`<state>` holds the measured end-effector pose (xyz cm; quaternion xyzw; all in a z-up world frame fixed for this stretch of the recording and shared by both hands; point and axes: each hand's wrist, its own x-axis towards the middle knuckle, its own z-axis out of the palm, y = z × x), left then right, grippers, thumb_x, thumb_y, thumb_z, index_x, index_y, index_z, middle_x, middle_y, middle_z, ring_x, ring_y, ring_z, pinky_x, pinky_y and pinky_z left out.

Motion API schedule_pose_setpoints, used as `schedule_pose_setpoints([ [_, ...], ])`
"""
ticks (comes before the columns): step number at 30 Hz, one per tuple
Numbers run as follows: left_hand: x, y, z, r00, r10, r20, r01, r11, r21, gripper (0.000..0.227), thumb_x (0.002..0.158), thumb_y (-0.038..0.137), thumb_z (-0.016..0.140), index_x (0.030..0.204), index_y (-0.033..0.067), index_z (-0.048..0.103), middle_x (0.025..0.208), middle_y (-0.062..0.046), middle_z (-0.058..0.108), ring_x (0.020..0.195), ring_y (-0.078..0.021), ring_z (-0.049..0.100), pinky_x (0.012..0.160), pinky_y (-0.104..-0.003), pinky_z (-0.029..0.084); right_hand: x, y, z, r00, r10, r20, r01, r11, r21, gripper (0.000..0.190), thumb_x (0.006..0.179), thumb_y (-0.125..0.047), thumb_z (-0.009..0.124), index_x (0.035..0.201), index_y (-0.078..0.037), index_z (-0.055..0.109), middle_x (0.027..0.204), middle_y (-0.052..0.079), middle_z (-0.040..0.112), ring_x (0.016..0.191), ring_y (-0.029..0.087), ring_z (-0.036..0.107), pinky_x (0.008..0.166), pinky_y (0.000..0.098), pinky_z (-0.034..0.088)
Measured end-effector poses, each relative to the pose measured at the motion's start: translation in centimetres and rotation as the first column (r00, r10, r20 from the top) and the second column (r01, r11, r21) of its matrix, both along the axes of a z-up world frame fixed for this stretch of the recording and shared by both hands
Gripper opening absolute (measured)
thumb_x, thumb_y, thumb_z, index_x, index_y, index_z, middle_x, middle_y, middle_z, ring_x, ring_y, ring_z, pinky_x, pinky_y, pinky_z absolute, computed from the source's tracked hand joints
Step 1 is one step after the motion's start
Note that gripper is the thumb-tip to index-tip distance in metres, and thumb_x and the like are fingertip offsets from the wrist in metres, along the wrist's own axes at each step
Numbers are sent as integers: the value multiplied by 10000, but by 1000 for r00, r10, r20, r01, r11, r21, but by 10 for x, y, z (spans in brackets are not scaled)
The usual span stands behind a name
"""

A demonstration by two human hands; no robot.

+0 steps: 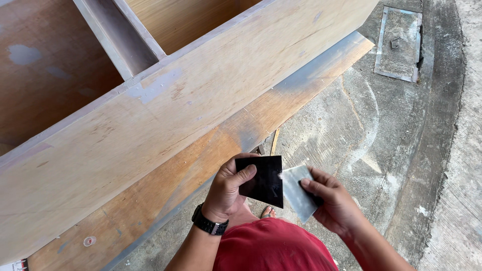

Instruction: The person sands a small piece of wood with sandpaper, applies a substance from a small tin using a screwdriver as a spreader, and then folds and manipulates two small sheets of sandpaper together.

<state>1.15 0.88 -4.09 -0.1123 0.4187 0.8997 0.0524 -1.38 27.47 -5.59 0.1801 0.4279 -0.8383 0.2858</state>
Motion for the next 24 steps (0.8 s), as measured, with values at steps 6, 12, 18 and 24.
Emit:
schedule_pose_setpoints([
  [6,6,-13,9,1000,-27,-6,26,985,-170,264,967,84,741,1225,37,770,1250,-181,793,1183,-288,744,1038,-473,642,-25,27,37,939,11,-345,27,994,104,303,975,-23,734,1269,14,671,1016,88,712,901,171,694,826,296,561],
  [12,6,-9,20,991,14,135,4,991,-134,307,927,75,752,1227,15,777,1187,-200,800,1062,-312,774,882,-468,679,-26,36,55,677,514,-527,84,657,749,227,1016,-194,736,1211,-78,733,919,-13,683,815,91,636,707,264,539],
  [18,8,6,53,988,143,62,-126,968,-218,280,888,-9,804,1160,-60,844,957,-180,803,892,-199,705,800,-429,664,-26,18,85,525,609,-595,231,570,788,342,888,-42,800,1224,-107,791,817,127,869,752,260,846,739,435,654],
  [24,12,16,47,985,148,94,-113,945,-307,253,909,-12,790,1153,-51,845,922,-153,805,878,-196,722,791,-412,659,-22,17,82,546,657,-520,220,487,845,366,879,-51,798,1239,-111,772,837,171,862,728,376,847,647,481,644],
])
